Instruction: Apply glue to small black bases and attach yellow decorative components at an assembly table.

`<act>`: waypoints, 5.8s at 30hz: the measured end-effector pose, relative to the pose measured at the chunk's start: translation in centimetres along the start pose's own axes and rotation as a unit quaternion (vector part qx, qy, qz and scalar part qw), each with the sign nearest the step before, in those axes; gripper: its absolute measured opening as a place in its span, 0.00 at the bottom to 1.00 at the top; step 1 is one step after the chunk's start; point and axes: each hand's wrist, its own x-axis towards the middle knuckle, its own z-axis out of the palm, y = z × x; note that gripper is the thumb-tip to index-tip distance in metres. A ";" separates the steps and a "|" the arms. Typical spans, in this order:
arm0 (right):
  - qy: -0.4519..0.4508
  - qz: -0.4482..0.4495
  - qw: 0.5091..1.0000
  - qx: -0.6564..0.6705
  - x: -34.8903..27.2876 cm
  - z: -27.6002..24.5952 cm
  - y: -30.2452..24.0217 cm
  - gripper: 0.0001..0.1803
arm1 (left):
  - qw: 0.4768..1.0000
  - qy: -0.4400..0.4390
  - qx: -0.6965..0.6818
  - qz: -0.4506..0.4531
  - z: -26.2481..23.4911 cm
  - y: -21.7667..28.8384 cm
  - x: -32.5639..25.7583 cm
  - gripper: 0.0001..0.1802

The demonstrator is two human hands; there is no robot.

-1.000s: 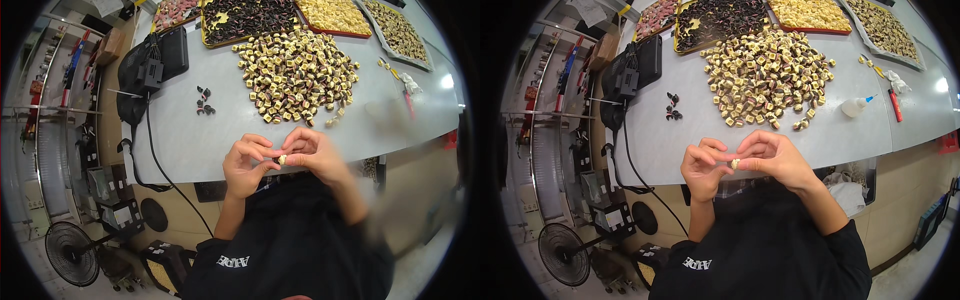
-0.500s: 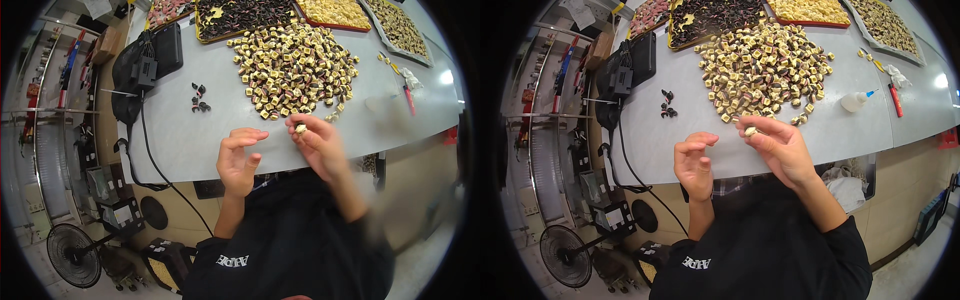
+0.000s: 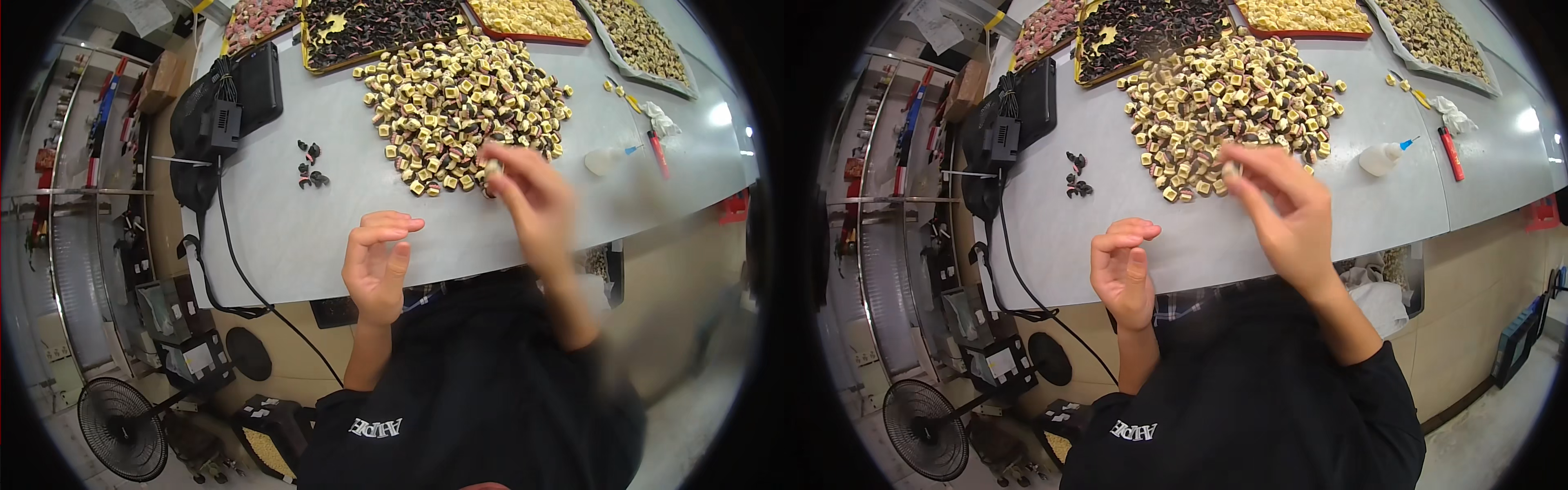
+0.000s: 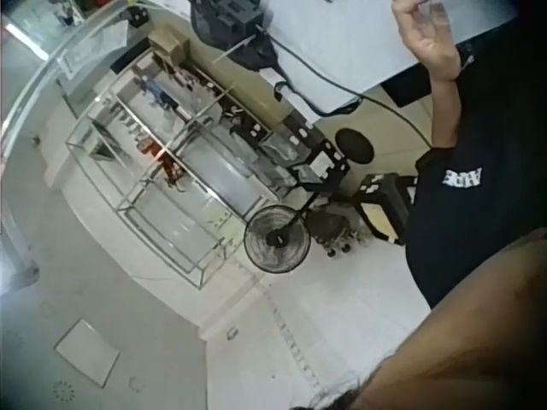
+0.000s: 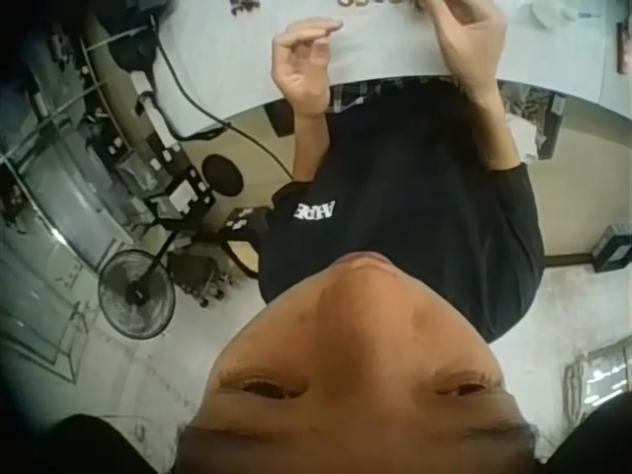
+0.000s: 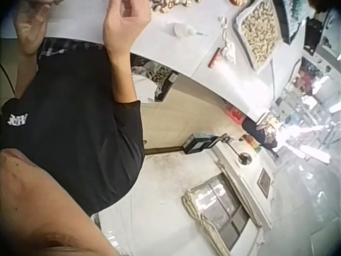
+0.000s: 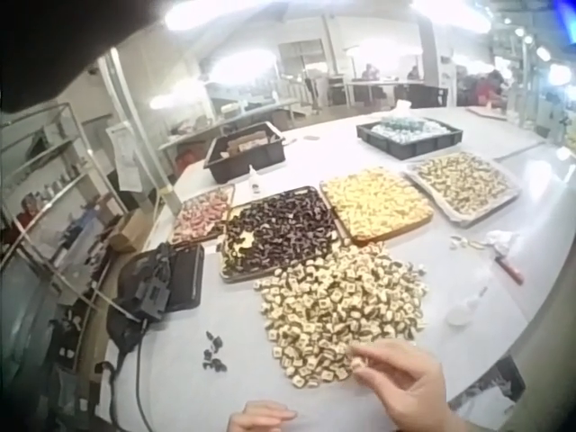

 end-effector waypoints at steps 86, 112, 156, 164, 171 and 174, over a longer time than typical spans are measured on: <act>0.050 0.089 0.962 0.253 -2.6 -0.5 1.8 0.20 | 0.976 -0.075 -0.091 -0.182 1.8 -0.1 0.3 0.24; 0.048 0.078 0.967 0.236 -2.7 -0.8 1.1 0.23 | 0.979 -0.089 -0.086 -0.162 1.5 -0.4 0.3 0.25; 0.242 -0.053 0.968 -0.035 -0.9 -7.4 1.0 0.15 | 0.974 -0.042 -0.110 -0.194 1.2 0.1 0.0 0.30; 0.200 -0.009 0.938 -0.282 -0.9 -11.9 1.5 0.15 | 0.974 -0.054 -0.121 -0.183 1.6 0.0 0.0 0.31; 0.242 -0.080 0.899 -0.356 1.2 -16.1 1.3 0.11 | 0.978 -0.049 -0.118 -0.168 1.1 0.0 -0.1 0.31; 0.239 -0.059 0.856 -0.454 4.5 -18.6 2.3 0.12 | 0.975 -0.056 -0.125 -0.174 1.3 0.2 -0.1 0.30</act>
